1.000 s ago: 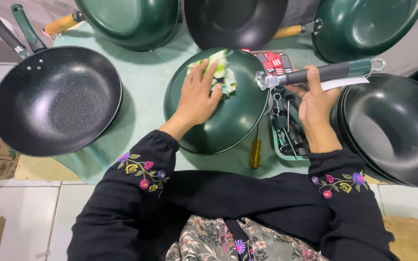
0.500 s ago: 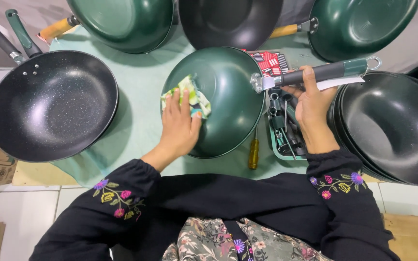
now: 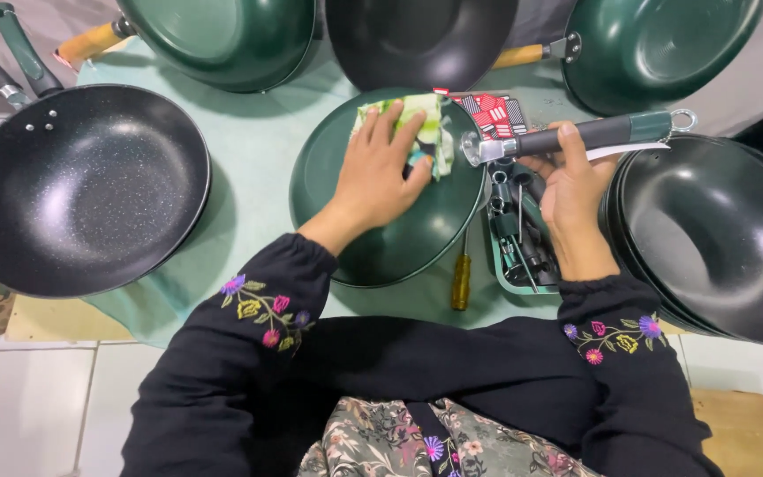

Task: The person is cleaning several woks and pans by wiping them with a cloth.

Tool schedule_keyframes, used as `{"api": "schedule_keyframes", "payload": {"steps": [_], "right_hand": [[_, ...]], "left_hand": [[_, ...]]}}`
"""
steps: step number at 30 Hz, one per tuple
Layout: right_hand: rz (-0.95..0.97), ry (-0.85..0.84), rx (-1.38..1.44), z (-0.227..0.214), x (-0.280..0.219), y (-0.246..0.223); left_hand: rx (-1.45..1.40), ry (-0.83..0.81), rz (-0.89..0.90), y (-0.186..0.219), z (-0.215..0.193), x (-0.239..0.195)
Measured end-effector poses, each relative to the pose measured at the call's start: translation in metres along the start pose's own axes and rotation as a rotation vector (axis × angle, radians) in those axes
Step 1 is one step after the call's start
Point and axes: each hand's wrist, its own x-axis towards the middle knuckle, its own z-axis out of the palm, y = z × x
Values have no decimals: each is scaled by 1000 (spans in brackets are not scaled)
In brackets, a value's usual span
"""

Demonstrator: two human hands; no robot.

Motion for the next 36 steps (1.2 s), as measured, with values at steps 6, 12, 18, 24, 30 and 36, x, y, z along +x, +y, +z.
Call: {"api": "schedule_keyframes", "payload": {"steps": [6,12,18,24,30,36], "right_hand": [[30,20,27,-2,-1,1],[15,-17,17,-3,-3,-3],[18,-54,111,-2,-6,-2],[66,-32,206,-21,4,19],[19,-111,208,-20,0,22],[111,-49,248,5,-24,-17]], "left_hand": [[86,-106,17,29,-25,-7],[246,-169,170,77,-33,-2],[342,-193,147,91,8,33],[363,160,375,69,71,40],[194,404,369,85,34,25],[11,328,441,120,41,19]]}}
